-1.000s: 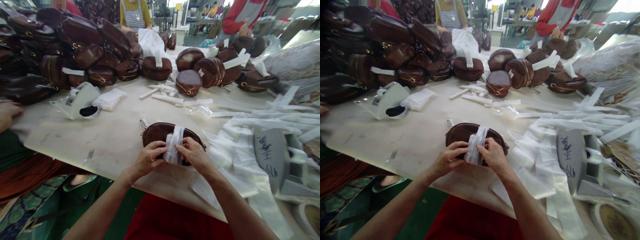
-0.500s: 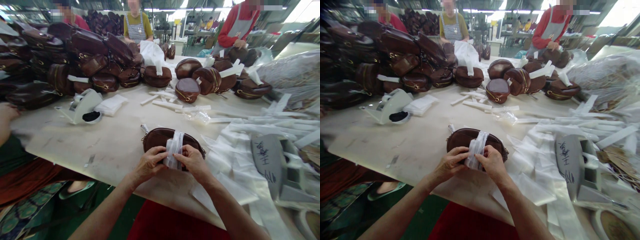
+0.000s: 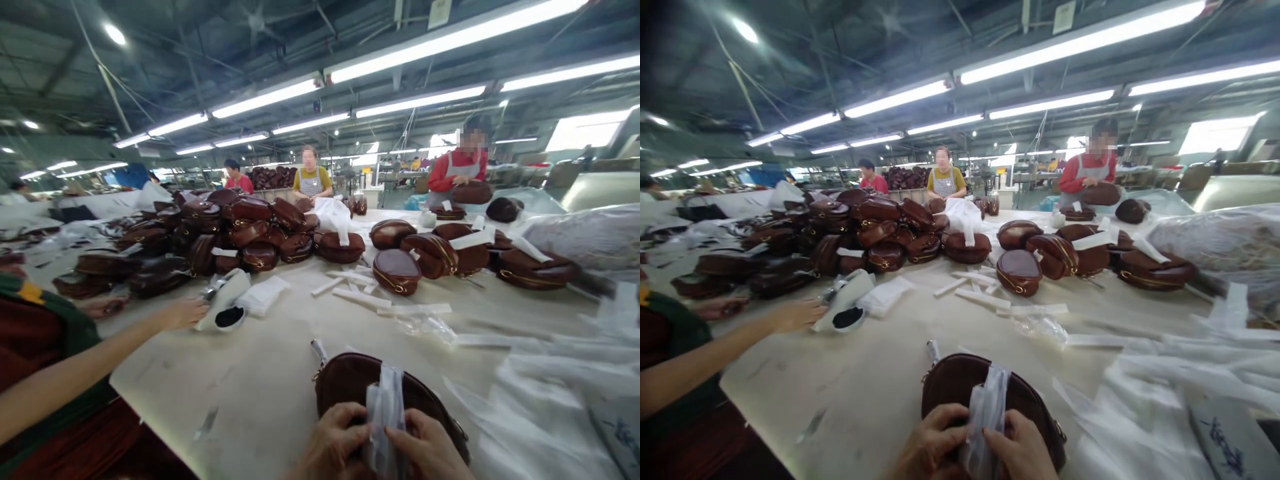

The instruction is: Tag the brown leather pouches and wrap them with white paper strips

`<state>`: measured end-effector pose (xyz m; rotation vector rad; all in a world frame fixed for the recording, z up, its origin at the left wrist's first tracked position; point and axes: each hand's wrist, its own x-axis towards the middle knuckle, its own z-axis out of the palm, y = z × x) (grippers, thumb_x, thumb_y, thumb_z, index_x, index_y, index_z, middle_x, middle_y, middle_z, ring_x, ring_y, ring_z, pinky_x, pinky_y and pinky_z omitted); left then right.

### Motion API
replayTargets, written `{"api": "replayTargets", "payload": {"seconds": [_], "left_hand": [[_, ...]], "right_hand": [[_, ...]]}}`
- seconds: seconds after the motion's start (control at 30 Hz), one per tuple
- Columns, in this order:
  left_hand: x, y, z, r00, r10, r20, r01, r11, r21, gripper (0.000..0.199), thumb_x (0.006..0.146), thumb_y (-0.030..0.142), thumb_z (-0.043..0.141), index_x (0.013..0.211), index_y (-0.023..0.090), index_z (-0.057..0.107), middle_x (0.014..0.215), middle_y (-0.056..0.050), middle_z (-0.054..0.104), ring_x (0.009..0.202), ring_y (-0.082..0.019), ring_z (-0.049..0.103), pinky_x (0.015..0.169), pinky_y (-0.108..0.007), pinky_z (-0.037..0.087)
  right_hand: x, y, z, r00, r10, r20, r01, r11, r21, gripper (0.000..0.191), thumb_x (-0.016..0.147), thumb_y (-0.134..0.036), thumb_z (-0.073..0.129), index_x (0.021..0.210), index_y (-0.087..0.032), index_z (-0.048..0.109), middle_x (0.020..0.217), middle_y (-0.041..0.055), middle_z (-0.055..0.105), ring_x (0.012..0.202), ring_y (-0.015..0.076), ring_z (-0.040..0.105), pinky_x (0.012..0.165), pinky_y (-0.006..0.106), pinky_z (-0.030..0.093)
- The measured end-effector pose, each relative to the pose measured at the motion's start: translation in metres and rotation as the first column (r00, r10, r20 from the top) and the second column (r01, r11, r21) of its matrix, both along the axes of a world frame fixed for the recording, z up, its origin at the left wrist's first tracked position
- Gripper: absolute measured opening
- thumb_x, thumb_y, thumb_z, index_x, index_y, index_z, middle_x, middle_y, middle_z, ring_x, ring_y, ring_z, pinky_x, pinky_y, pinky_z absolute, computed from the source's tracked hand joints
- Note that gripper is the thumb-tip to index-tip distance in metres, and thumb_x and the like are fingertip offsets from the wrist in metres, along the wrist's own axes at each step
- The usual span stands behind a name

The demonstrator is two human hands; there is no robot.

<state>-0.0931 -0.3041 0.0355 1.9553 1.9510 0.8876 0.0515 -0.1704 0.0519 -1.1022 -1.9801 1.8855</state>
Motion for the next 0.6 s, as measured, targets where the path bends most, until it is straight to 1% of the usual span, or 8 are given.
{"api": "replayTargets", "payload": {"seconds": [0.1, 0.2, 0.3, 0.43, 0.5, 0.6], "left_hand": [[-0.001, 0.001, 0.000, 1.000, -0.014, 0.023, 0.014, 1.000, 0.018, 0.053, 0.071, 0.036, 0.073, 0.122, 0.033, 0.058, 0.120, -0.008, 0.057, 0.108, -0.027, 0.056, 0.095, -0.036, 0.047], [-0.001, 0.001, 0.002, 0.999, -0.025, 0.025, 0.024, 0.999, 0.022, 0.050, 0.072, 0.040, 0.072, 0.120, 0.034, 0.059, 0.119, -0.008, 0.057, 0.108, -0.026, 0.056, 0.095, -0.035, 0.046], [-0.001, 0.003, 0.002, 0.999, -0.033, -0.012, 0.033, 0.999, -0.001, 0.051, 0.071, 0.042, 0.073, 0.120, 0.034, 0.059, 0.119, -0.008, 0.057, 0.108, -0.026, 0.055, 0.094, -0.035, 0.046], [-0.004, 0.005, -0.006, 0.997, -0.022, -0.080, 0.023, 1.000, 0.003, 0.051, 0.072, 0.041, 0.073, 0.120, 0.032, 0.058, 0.118, -0.009, 0.057, 0.107, -0.025, 0.055, 0.094, -0.035, 0.045], [-0.005, 0.006, -0.010, 0.994, -0.028, -0.110, 0.030, 0.999, 0.019, 0.052, 0.072, 0.041, 0.073, 0.120, 0.030, 0.058, 0.118, -0.010, 0.057, 0.107, -0.026, 0.055, 0.093, -0.035, 0.045], [-0.005, 0.006, -0.010, 0.994, -0.028, -0.108, 0.029, 0.999, 0.014, 0.051, 0.072, 0.041, 0.073, 0.119, 0.030, 0.059, 0.119, -0.009, 0.056, 0.106, -0.026, 0.055, 0.092, -0.036, 0.046]], "right_hand": [[-0.001, -0.001, -0.002, 0.995, -0.092, -0.040, 0.091, 0.995, -0.029, 0.036, 0.062, -0.051, 0.062, 0.072, -0.016, 0.061, 0.039, -0.0064, 0.039, 0.032, 0.0068, 0.029, 0.034, 0.022, 0.018], [-0.004, -0.002, 0.005, 0.983, -0.181, -0.042, 0.176, 0.978, -0.108, 0.037, 0.060, -0.052, 0.065, 0.069, -0.017, 0.059, 0.040, -0.0068, 0.036, 0.032, 0.0059, 0.027, 0.034, 0.021, 0.016], [-0.009, -0.003, 0.014, 0.959, -0.275, -0.069, 0.252, 0.938, -0.237, 0.038, 0.057, -0.050, 0.067, 0.075, -0.018, 0.056, 0.040, -0.0084, 0.035, 0.032, 0.0047, 0.028, 0.035, 0.018, 0.014], [-0.015, -0.004, 0.023, 0.923, -0.368, -0.111, 0.303, 0.875, -0.377, 0.041, 0.049, -0.042, 0.071, 0.078, -0.017, 0.055, 0.043, -0.0099, 0.036, 0.033, 0.0020, 0.027, 0.037, 0.014, 0.012], [-0.015, -0.005, 0.027, 0.917, -0.385, -0.103, 0.313, 0.857, -0.410, 0.041, 0.047, -0.040, 0.072, 0.077, -0.017, 0.057, 0.044, -0.0100, 0.035, 0.034, 0.0014, 0.026, 0.037, 0.014, 0.011], [-0.014, -0.006, 0.032, 0.934, -0.347, -0.088, 0.286, 0.870, -0.401, 0.035, 0.046, -0.041, 0.071, 0.067, -0.017, 0.057, 0.042, -0.0100, 0.032, 0.035, 0.0014, 0.024, 0.037, 0.014, 0.010]]}}
